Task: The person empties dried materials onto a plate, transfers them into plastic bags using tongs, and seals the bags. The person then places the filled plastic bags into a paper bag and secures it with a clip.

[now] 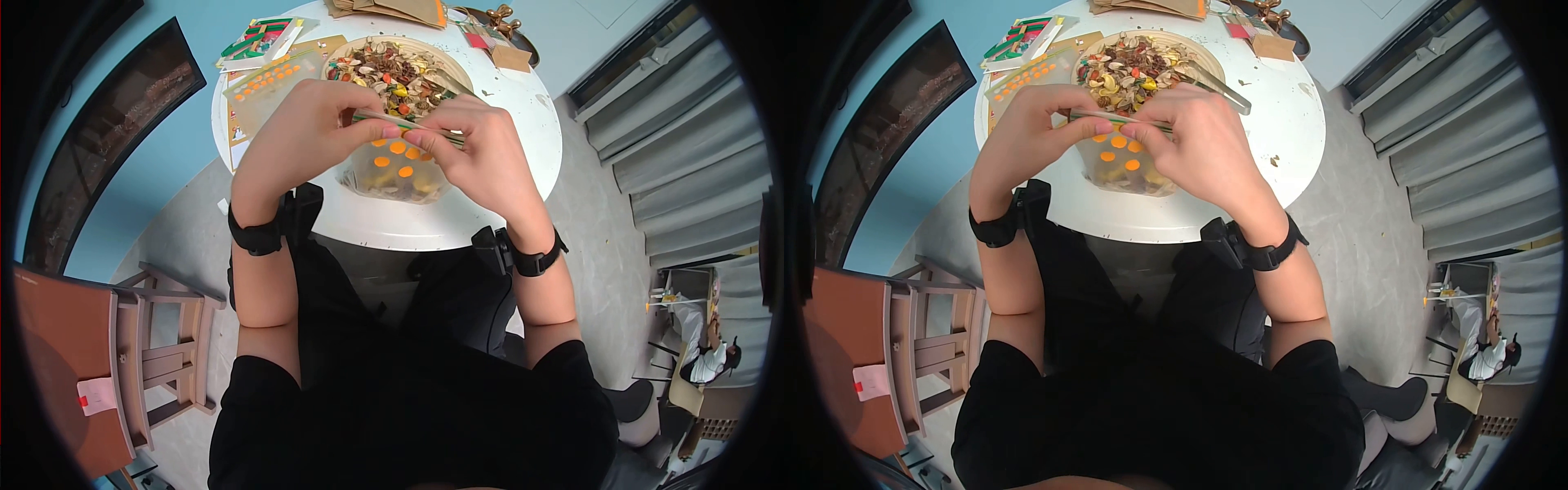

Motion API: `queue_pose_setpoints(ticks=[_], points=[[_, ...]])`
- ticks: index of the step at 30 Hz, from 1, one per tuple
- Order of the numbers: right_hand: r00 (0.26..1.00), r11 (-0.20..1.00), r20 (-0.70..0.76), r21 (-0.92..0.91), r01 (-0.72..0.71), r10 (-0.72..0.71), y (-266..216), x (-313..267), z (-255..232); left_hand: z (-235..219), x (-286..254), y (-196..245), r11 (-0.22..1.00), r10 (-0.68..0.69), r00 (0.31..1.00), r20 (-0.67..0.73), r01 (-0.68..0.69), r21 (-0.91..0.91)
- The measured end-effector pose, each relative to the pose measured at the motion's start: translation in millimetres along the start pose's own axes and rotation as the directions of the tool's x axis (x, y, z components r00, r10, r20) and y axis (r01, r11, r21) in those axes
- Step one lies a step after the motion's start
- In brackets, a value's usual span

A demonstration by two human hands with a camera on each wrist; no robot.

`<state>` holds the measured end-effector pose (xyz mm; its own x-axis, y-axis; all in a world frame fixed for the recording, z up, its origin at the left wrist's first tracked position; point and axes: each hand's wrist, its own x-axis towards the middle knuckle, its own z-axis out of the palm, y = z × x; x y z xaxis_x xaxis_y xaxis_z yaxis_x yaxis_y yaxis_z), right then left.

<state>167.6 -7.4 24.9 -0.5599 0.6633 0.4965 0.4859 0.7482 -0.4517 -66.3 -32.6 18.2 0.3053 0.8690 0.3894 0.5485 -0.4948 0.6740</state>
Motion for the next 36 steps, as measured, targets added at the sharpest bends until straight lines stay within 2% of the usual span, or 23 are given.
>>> queue_pose_setpoints(ticks=[1, 4, 7, 10, 13, 17, 20, 23, 25, 29, 30, 32, 33, 34, 36], points=[[0.999, 0.999, -0.004, -0.018, 0.032, -0.032, 2.1, 0.2, 0.7, -2.3, -0.8, -4.0, 0.999, -0.006, 1.000, 0.002, 0.006, -0.035], [0.995, 0.995, 0.031, 0.006, -0.096, 0.096, -1.4, 0.9, -0.3, -7.5, -1.6, -8.0, 1.000, -0.009, 1.000, 0.007, 0.009, 0.013], [0.998, 0.995, -0.004, 0.079, -0.066, 0.066, -7.4, 4.0, 0.4, -6.0, -2.2, -2.7, 1.000, 0.013, 0.998, 0.053, -0.011, -0.024], [1.000, 1.000, -0.026, 0.030, 0.007, -0.006, -11.4, 7.1, -1.0, 4.7, -1.0, -2.5, 0.990, 0.077, 0.994, -0.074, -0.085, -0.110], [0.998, 0.995, -0.021, 0.077, -0.059, 0.061, -12.1, 7.6, 2.1, 6.2, 0.0, 1.0, 0.994, 0.063, 0.998, -0.008, -0.063, -0.092], [0.994, 0.994, 0.080, 0.078, -0.080, 0.074, -16.8, 8.6, 4.0, 16.7, -1.2, -12.2, 0.965, 0.255, 0.962, -0.100, -0.260, -0.040], [0.985, 0.992, 0.150, 0.083, -0.094, 0.081, -19.3, 8.1, 1.3, 17.7, -9.0, -22.8, 0.962, 0.247, 0.966, -0.078, -0.255, -0.103], [0.961, 0.976, 0.215, 0.091, -0.196, 0.172, -23.1, 9.4, -1.0, 10.3, -11.7, -25.5, 0.977, 0.187, 0.981, -0.060, -0.192, -0.097], [0.932, 0.961, 0.275, 0.076, -0.265, 0.235, -20.9, 17.6, -11.7, -3.2, -14.0, -23.3, 0.980, 0.154, 0.979, -0.136, -0.168, -0.105], [0.938, 0.967, 0.291, 0.113, -0.229, 0.188, -21.6, 54.7, -16.6, -21.7, -10.8, -32.5, 0.966, 0.081, 0.967, -0.243, -0.136, -0.222], [0.942, 0.972, 0.265, 0.055, -0.228, 0.206, -20.3, 70.9, -16.3, -23.7, -9.3, -39.9, 0.955, 0.043, 0.947, -0.317, -0.133, -0.266], [0.928, 0.971, 0.303, 0.030, -0.238, 0.218, -12.7, 116.7, -21.2, -32.2, -7.5, -60.3, 0.927, -0.043, 0.893, -0.449, -0.131, -0.350], [0.934, 0.980, 0.307, 0.013, -0.199, 0.185, -9.3, 140.5, -24.3, -41.5, -7.7, -72.6, 0.942, -0.019, 0.877, -0.480, -0.144, -0.302], [0.938, 0.987, 0.311, -0.004, -0.158, 0.151, -3.2, 164.8, -27.1, -49.3, -7.5, -84.9, 0.940, -0.091, 0.836, -0.541, -0.108, -0.325], [0.964, 0.986, 0.263, -0.167, 0.000, 0.045, 21.0, 214.6, -31.5, -62.0, -8.7, -105.2, 0.926, -0.230, 0.728, -0.646, -0.042, -0.376]])
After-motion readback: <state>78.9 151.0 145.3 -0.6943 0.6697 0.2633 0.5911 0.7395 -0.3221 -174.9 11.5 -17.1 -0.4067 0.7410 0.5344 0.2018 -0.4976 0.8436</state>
